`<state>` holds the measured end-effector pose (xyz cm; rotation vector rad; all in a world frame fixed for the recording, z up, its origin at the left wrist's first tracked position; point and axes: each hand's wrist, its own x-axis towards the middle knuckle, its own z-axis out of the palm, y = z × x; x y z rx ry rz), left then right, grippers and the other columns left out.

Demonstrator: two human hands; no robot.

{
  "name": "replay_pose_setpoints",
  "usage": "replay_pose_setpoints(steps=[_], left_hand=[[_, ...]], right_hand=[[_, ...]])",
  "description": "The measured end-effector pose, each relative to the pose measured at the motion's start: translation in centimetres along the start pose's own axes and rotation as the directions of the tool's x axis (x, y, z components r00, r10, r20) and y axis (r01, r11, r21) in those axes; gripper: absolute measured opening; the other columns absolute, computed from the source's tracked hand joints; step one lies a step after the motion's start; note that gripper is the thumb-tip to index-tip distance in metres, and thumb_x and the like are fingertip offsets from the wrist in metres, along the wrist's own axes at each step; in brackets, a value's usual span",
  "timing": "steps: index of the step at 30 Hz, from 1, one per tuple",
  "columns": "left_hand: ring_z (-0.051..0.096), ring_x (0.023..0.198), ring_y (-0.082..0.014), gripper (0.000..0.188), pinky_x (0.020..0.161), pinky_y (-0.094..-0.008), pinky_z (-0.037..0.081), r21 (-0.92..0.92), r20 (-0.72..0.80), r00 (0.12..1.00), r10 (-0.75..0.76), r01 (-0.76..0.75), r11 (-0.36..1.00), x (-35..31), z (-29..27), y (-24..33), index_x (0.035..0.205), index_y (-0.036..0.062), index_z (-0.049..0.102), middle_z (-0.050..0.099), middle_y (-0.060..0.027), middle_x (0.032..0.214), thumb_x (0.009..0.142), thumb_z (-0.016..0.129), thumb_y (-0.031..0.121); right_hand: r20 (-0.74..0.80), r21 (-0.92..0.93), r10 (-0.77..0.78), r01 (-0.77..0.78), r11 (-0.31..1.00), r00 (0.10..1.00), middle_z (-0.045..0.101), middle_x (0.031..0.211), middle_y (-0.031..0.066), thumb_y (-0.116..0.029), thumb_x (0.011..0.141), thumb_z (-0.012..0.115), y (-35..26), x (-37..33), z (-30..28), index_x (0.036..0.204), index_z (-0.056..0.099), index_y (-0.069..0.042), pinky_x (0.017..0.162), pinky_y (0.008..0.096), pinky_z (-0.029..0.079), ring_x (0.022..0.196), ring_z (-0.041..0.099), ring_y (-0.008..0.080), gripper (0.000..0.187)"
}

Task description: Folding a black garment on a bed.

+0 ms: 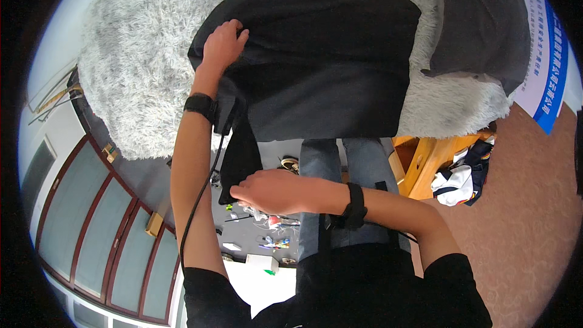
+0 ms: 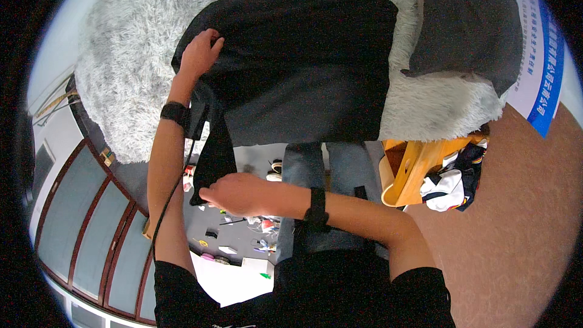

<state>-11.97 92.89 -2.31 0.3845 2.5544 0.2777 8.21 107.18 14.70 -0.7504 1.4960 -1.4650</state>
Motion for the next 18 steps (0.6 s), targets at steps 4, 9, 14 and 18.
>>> replay_pose_setpoints(steps=[4, 9, 14, 18], left_hand=[[0.058, 0.106, -0.0327, 0.047, 0.087, -0.0419, 0.047, 0.194, 0.401, 0.891, -0.213, 0.145, 0.970, 1.8, 1.2, -1.7, 0.110, 0.0058, 0.060, 0.062, -0.0160, 0.113, 0.080, 0.059, 0.042], [0.054, 0.111, -0.0364, 0.059, 0.096, -0.0383, 0.042, -0.003, 0.448, 0.894, -0.027, 0.031, 1.000, 0.6, 1.4, -4.4, 0.121, -0.0061, 0.052, 0.058, -0.0263, 0.114, 0.074, 0.067, 0.026], [0.056, 0.106, -0.0374, 0.043, 0.087, -0.0415, 0.046, -0.126, 0.375, 0.926, 0.036, 0.012, 0.992, 0.5, 0.3, -4.2, 0.111, -0.0026, 0.053, 0.060, -0.0251, 0.106, 0.077, 0.065, 0.022], [0.057, 0.094, -0.0366, 0.041, 0.078, -0.0427, 0.047, 0.076, 0.133, 0.987, 0.095, -0.106, 0.991, -0.8, 0.2, -3.3, 0.106, 0.0028, 0.051, 0.059, -0.0184, 0.094, 0.080, 0.067, 0.030]], right_hand=[[-0.010, -0.034, -0.039, 0.039, 0.999, 0.999, 0.058, 0.081, 0.0126, -0.016, 0.093, 0.047, 0.2, 0.0, 1.1, 0.093, 0.050, -0.002, 0.070, 0.0414, 0.047, 0.082, 0.059, 0.0303, 0.014], [-0.028, -0.027, -0.080, 0.079, 0.996, 0.996, 0.059, 0.082, 0.0131, -0.015, 0.092, 0.047, 0.1, 0.7, 1.9, 0.095, 0.050, -0.002, 0.072, 0.0423, 0.048, 0.084, 0.060, 0.0298, 0.014], [-0.038, -0.022, -0.094, 0.093, 0.995, 0.995, 0.059, 0.083, 0.0136, -0.014, 0.091, 0.050, -0.2, 1.1, 1.8, 0.094, 0.050, -0.001, 0.072, 0.0417, 0.048, 0.084, 0.060, 0.0299, 0.014], [0.009, -0.011, -0.033, 0.033, 0.999, 0.999, 0.059, 0.082, 0.0135, -0.013, 0.090, 0.051, 0.1, 1.4, 1.5, 0.092, 0.049, -0.001, 0.071, 0.0410, 0.047, 0.084, 0.060, 0.0292, 0.012]])
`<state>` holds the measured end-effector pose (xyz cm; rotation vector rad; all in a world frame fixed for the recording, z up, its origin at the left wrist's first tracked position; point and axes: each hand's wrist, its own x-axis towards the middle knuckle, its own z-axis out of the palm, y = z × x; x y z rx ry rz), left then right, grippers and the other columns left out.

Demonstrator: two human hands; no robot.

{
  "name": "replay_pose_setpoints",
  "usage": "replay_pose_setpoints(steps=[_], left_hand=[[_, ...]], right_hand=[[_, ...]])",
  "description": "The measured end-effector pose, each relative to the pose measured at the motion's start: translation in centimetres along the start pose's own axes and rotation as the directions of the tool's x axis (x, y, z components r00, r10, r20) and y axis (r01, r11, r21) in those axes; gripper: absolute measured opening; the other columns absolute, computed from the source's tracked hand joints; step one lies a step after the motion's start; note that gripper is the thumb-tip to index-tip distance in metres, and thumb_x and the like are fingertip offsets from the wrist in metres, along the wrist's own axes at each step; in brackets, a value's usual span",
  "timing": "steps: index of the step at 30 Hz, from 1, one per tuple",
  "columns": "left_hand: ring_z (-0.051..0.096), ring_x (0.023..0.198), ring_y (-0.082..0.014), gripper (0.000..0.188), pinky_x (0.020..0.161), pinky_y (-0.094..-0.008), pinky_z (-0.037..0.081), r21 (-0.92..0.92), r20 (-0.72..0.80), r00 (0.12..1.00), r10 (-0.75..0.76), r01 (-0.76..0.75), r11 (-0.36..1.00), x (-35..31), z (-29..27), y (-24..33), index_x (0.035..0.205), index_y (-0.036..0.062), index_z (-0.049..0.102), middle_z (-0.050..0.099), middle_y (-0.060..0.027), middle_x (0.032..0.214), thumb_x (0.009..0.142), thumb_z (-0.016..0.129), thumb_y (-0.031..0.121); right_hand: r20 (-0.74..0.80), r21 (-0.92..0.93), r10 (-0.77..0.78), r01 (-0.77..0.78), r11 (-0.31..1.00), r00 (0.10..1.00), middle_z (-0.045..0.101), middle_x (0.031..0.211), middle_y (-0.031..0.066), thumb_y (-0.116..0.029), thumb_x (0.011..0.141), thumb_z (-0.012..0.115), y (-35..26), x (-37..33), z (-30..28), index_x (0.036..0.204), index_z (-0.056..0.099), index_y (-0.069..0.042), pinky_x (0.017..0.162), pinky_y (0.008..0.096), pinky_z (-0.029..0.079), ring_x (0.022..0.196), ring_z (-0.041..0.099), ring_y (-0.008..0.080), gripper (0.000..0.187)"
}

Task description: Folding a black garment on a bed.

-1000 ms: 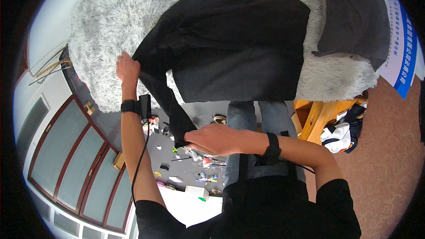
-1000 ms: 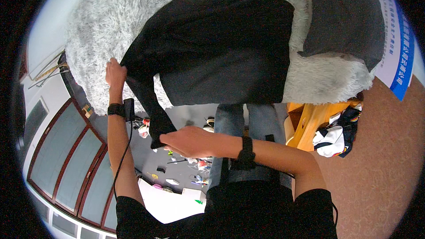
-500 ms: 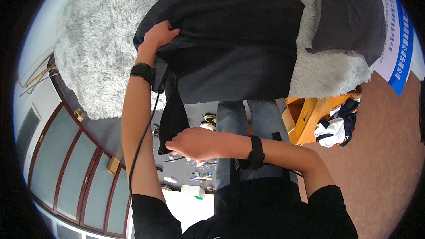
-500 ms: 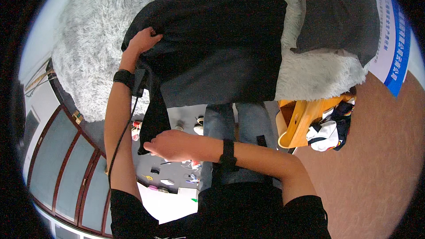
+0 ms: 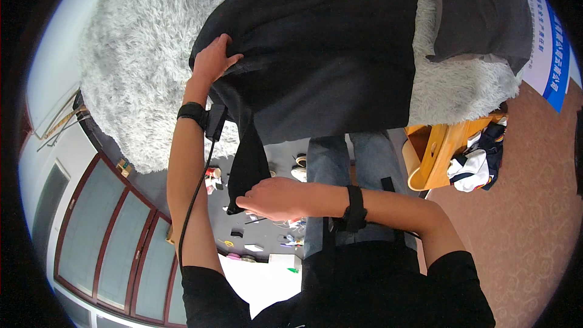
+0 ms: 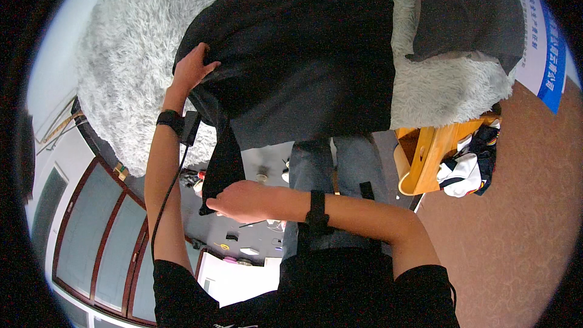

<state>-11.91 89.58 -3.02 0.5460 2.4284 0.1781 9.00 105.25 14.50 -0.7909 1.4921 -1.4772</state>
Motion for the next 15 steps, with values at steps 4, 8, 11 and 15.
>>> replay_pose_setpoints(steps=[4, 8, 11, 15], left_hand=[[0.057, 0.086, -0.0341, 0.039, 0.070, -0.0423, 0.048, 0.193, -0.517, 0.802, 0.299, -0.231, 0.954, -1.7, 0.5, 0.3, 0.101, 0.0040, 0.051, 0.056, -0.0144, 0.089, 0.080, 0.068, 0.032], [0.057, 0.079, -0.0326, 0.038, 0.070, -0.0400, 0.047, 0.035, -0.514, 0.854, 0.084, -0.078, 0.996, -4.2, 1.7, -0.3, 0.095, 0.0021, 0.050, 0.056, -0.0124, 0.085, 0.080, 0.069, 0.031], [0.059, 0.083, -0.0308, 0.043, 0.072, -0.0393, 0.047, -0.382, -0.317, 0.818, -0.480, 0.352, 0.854, -5.3, 3.3, -1.0, 0.093, 0.0003, 0.053, 0.058, -0.0150, 0.088, 0.076, 0.072, 0.035], [0.059, 0.086, -0.0292, 0.048, 0.073, -0.0393, 0.047, -0.511, -0.189, 0.804, -0.564, 0.410, 0.755, -6.1, 5.0, -2.1, 0.095, -0.0026, 0.056, 0.058, -0.0154, 0.092, 0.074, 0.074, 0.037]], right_hand=[[-0.009, -0.041, 0.009, -0.010, 0.999, 1.000, 0.058, 0.080, 0.0137, -0.013, 0.090, 0.050, 0.4, 0.1, 0.1, 0.091, 0.048, -0.001, 0.070, 0.0414, 0.047, 0.082, 0.060, 0.0297, 0.012], [0.048, -0.001, 0.057, -0.057, 0.998, 0.997, 0.058, 0.081, 0.0142, -0.016, 0.091, 0.049, 1.0, -0.2, 0.3, 0.093, 0.048, -0.001, 0.068, 0.0424, 0.047, 0.081, 0.060, 0.0311, 0.015], [0.043, -0.029, 0.087, -0.086, 0.996, 0.995, 0.059, 0.082, 0.0141, -0.019, 0.093, 0.049, 1.4, -0.4, 0.4, 0.095, 0.049, -0.002, 0.067, 0.0432, 0.047, 0.079, 0.060, 0.0319, 0.017], [0.072, -0.009, 0.152, -0.152, 0.988, 0.986, 0.058, 0.080, 0.0137, -0.022, 0.094, 0.048, 1.6, -0.5, 0.5, 0.095, 0.049, -0.003, 0.066, 0.0434, 0.047, 0.079, 0.060, 0.0313, 0.019]])
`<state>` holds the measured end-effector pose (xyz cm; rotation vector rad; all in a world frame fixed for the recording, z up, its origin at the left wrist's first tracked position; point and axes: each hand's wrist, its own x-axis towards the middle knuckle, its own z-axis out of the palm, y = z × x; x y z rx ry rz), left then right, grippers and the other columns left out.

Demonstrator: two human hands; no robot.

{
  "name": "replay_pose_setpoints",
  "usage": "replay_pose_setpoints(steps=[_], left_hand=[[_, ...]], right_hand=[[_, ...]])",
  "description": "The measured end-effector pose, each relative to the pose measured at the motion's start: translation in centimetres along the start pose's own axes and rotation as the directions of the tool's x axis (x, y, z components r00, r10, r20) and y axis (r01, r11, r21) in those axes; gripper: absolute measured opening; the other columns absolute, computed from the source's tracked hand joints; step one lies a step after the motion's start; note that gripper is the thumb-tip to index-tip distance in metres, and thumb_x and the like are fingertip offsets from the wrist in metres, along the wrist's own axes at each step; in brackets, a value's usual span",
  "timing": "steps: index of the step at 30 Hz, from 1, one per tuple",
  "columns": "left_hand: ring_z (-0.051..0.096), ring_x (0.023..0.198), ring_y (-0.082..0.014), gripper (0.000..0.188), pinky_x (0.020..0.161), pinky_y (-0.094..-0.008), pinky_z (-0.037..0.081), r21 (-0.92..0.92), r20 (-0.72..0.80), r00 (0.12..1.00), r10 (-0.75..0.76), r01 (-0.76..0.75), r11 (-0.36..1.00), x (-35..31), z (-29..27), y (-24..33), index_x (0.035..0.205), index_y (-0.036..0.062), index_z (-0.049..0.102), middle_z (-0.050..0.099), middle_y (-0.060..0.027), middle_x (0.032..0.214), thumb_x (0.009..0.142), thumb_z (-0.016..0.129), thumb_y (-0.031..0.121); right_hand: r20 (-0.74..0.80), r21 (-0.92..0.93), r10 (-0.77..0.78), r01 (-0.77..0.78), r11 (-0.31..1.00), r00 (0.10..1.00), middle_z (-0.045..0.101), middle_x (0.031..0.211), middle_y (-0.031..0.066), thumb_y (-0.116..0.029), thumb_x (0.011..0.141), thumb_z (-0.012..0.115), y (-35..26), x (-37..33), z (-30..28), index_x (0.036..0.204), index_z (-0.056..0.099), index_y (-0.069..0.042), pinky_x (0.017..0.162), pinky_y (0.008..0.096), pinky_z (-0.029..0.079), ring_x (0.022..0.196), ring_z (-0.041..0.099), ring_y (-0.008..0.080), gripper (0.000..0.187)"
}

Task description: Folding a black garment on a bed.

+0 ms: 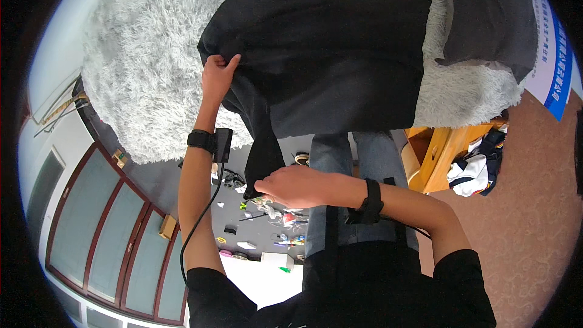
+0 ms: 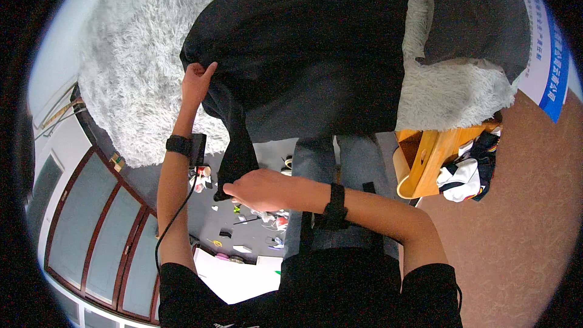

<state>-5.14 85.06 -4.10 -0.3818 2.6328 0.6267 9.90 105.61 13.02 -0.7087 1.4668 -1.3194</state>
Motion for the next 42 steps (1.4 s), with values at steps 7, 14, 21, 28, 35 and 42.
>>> replay_pose_setpoints(steps=[7, 14, 21, 28, 35, 42], left_hand=[[0.049, 0.068, -0.0157, 0.038, 0.063, -0.0301, 0.041, -0.183, 0.002, 0.955, 0.296, -0.291, 0.939, 0.5, 0.2, -0.3, 0.088, -0.0052, 0.052, 0.052, -0.0068, 0.073, 0.082, 0.068, 0.029], [0.053, 0.065, -0.0158, 0.024, 0.060, -0.0346, 0.041, -0.512, 0.111, 0.984, 0.139, -0.063, 0.856, 1.6, 1.8, -1.1, 0.092, 0.0021, 0.051, 0.054, -0.0058, 0.068, 0.088, 0.061, 0.024], [0.062, 0.089, -0.0370, 0.031, 0.073, -0.0414, 0.048, 0.326, 0.183, 0.982, 0.043, -0.102, 0.940, 0.1, 0.9, -0.1, 0.094, 0.0026, 0.050, 0.065, -0.0192, 0.088, 0.084, 0.062, 0.030], [0.059, 0.091, -0.0336, 0.044, 0.078, -0.0420, 0.048, -0.016, -0.227, 0.965, 0.132, -0.139, 0.990, -0.3, 1.8, 1.4, 0.107, 0.0016, 0.051, 0.062, -0.0151, 0.093, 0.077, 0.068, 0.029], [0.054, 0.098, -0.0321, 0.023, 0.084, -0.0381, 0.045, 0.076, 0.182, 0.614, 0.768, -0.788, 0.611, -0.6, 2.7, 3.5, 0.102, 0.0052, 0.059, 0.055, -0.0139, 0.104, 0.080, 0.063, 0.011], [0.042, 0.120, -0.0315, 0.058, 0.096, -0.0439, 0.040, 0.445, 0.443, 0.638, 0.630, -0.766, 0.463, -2.4, 2.6, 3.5, 0.128, 0.0159, 0.046, 0.043, -0.0111, 0.130, 0.075, 0.067, 0.009]], right_hand=[[-0.025, 0.030, 0.040, -0.039, 0.999, 0.999, 0.055, 0.075, 0.0136, -0.022, 0.094, 0.049, -0.2, 0.0, -0.1, 0.096, 0.048, -0.003, 0.064, 0.0437, 0.045, 0.075, 0.059, 0.0305, 0.018], [-0.054, 0.047, 0.006, -0.003, 0.999, 0.999, 0.054, 0.072, 0.0137, -0.020, 0.093, 0.050, 0.0, -0.1, 0.5, 0.096, 0.047, -0.003, 0.061, 0.0423, 0.043, 0.071, 0.058, 0.0304, 0.018], [-0.063, 0.018, 0.008, -0.007, 1.000, 0.998, 0.054, 0.071, 0.0143, -0.020, 0.093, 0.050, 0.0, -0.4, 0.7, 0.097, 0.047, -0.003, 0.059, 0.0432, 0.044, 0.069, 0.058, 0.0303, 0.018], [-0.084, 0.018, 0.010, -0.009, 1.000, 0.996, 0.055, 0.072, 0.0141, -0.020, 0.094, 0.049, -0.1, -0.4, 0.9, 0.097, 0.048, -0.003, 0.060, 0.0435, 0.046, 0.071, 0.059, 0.0312, 0.017], [-0.124, 0.024, -0.013, 0.016, 1.000, 0.992, 0.055, 0.073, 0.0147, -0.020, 0.093, 0.050, 0.3, -0.5, 1.2, 0.096, 0.048, -0.004, 0.061, 0.0441, 0.046, 0.071, 0.058, 0.0318, 0.017], [-0.234, 0.019, -0.076, 0.083, 0.996, 0.969, 0.053, 0.067, 0.0136, -0.023, 0.094, 0.050, 0.6, -1.8, 1.0, 0.094, 0.049, -0.004, 0.057, 0.0439, 0.045, 0.065, 0.057, 0.0322, 0.019]])
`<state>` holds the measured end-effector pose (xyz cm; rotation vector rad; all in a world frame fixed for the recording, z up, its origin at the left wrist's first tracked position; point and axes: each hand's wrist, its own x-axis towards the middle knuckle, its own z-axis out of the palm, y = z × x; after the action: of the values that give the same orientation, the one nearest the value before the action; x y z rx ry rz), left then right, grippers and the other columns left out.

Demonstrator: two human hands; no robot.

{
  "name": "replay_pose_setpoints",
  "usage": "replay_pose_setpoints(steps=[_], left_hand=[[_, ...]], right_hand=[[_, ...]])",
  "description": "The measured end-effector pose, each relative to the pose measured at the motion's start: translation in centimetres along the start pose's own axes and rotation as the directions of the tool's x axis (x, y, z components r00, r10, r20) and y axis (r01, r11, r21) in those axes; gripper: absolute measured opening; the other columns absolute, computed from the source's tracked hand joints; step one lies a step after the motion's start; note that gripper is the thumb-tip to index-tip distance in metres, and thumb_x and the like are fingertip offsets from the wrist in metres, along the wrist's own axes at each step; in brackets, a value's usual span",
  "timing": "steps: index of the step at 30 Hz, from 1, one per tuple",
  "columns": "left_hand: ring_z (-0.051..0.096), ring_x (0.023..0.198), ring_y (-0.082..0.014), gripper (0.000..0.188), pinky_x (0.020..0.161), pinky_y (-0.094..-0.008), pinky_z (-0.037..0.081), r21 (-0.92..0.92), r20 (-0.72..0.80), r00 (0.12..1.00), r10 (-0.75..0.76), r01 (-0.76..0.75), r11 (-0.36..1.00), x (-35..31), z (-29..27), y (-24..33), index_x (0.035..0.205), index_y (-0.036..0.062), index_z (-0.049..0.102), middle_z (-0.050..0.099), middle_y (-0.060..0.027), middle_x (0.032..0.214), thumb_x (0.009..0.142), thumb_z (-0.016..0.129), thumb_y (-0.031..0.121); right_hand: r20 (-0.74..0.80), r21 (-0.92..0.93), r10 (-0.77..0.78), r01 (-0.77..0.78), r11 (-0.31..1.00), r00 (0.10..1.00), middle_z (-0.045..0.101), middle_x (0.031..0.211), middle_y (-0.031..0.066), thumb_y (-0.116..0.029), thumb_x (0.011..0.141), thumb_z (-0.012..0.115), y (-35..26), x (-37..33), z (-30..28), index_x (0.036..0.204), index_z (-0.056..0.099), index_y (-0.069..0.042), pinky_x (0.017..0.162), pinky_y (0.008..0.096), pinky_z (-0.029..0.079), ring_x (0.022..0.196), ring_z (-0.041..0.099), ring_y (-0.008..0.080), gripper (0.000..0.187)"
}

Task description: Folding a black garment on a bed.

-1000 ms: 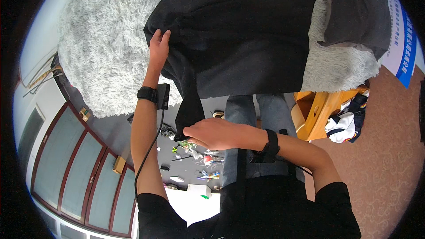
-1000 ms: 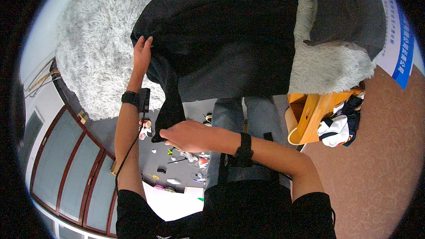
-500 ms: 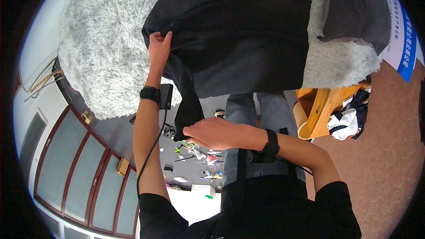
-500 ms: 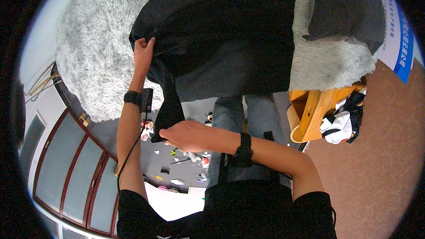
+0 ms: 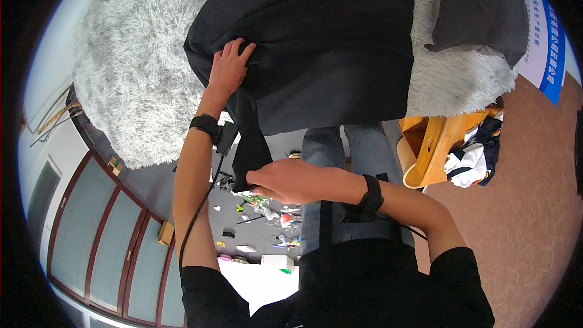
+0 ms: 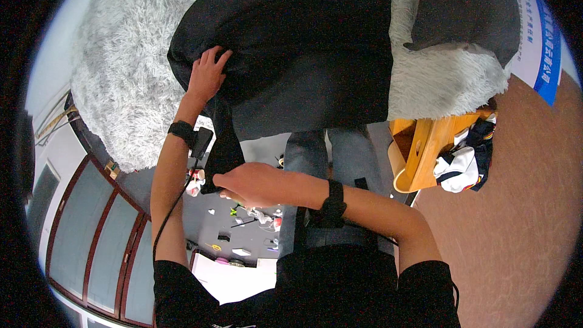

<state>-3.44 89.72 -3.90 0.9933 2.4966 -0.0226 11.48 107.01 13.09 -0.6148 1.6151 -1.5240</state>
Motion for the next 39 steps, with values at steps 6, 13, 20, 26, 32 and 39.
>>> replay_pose_setpoints(steps=[6, 13, 20, 26, 32, 39], left_hand=[[0.041, 0.121, -0.0362, 0.052, 0.100, -0.0457, 0.035, -0.389, -0.267, 0.922, -0.282, 0.165, 0.907, -3.0, -1.4, -0.2, 0.125, 0.0068, 0.048, 0.046, -0.0160, 0.128, 0.075, 0.061, 0.001], [0.042, 0.122, -0.0324, 0.047, 0.103, -0.0423, 0.033, -0.279, 0.017, 0.938, 0.346, -0.328, 0.903, -8.1, -4.1, 0.4, 0.113, 0.0092, 0.057, 0.055, -0.0103, 0.121, 0.070, 0.047, -0.006], [0.047, 0.113, -0.0300, 0.036, 0.097, -0.0423, 0.037, -0.122, 0.051, 0.989, 0.135, -0.128, 0.984, -7.5, -3.7, -5.9, 0.101, 0.0082, 0.060, 0.058, -0.0087, 0.105, 0.066, 0.057, -0.002], [0.050, 0.107, -0.0348, 0.030, 0.092, -0.0431, 0.039, -0.087, -0.047, 0.997, -0.060, 0.056, 0.995, -7.4, -5.4, -10.1, 0.093, 0.0043, 0.056, 0.057, -0.0140, 0.098, 0.063, 0.058, 0.001], [0.055, 0.090, -0.0348, 0.025, 0.084, -0.0420, 0.042, -0.155, -0.022, 0.979, -0.204, 0.198, 0.968, -5.3, -7.6, -10.8, 0.090, 0.0031, 0.058, 0.059, -0.0155, 0.086, 0.065, 0.057, 0.004], [0.055, 0.084, -0.0319, 0.021, 0.081, -0.0413, 0.042, -0.123, -0.073, 0.989, -0.127, 0.118, 0.985, 1.1, -8.3, -8.5, 0.087, 0.0034, 0.062, 0.059, -0.0134, 0.079, 0.068, 0.055, 0.011]], right_hand=[[-0.034, 0.032, -0.025, 0.027, 0.999, 0.999, 0.056, 0.068, 0.0135, -0.025, 0.093, 0.051, -0.6, -0.3, -0.4, 0.094, 0.050, -0.004, 0.057, 0.0419, 0.045, 0.065, 0.058, 0.0310, 0.020], [-0.064, -0.044, -0.179, 0.176, 0.983, 0.982, 0.059, 0.074, 0.0121, -0.023, 0.092, 0.053, -2.8, 0.6, -0.6, 0.092, 0.054, -0.004, 0.059, 0.0386, 0.047, 0.067, 0.059, 0.0274, 0.019], [-0.221, -0.071, -0.255, 0.245, 0.967, 0.941, 0.059, 0.076, 0.0127, -0.020, 0.089, 0.056, -3.8, -1.2, -6.0, 0.094, 0.057, -0.004, 0.062, 0.0364, 0.047, 0.068, 0.059, 0.0274, 0.017], [-0.510, -0.035, -0.036, 0.021, 0.999, 0.859, 0.059, 0.081, 0.0160, -0.022, 0.088, 0.057, -2.6, -5.1, -11.1, 0.095, 0.057, -0.002, 0.064, 0.0361, 0.046, 0.071, 0.060, 0.0310, 0.022], [-0.824, -0.004, 0.147, -0.264, 0.964, 0.547, 0.058, 0.083, 0.0167, -0.021, 0.090, 0.057, 0.9, -9.5, -15.1, 0.102, 0.054, 0.000, 0.065, 0.0315, 0.045, 0.071, 0.059, 0.0246, 0.024], [-0.902, -0.006, 0.160, -0.381, 0.924, 0.401, 0.055, 0.076, 0.0156, -0.023, 0.093, 0.053, 7.0, -13.1, -19.7, 0.104, 0.052, 0.000, 0.062, 0.0311, 0.042, 0.065, 0.051, 0.0195, 0.025]])
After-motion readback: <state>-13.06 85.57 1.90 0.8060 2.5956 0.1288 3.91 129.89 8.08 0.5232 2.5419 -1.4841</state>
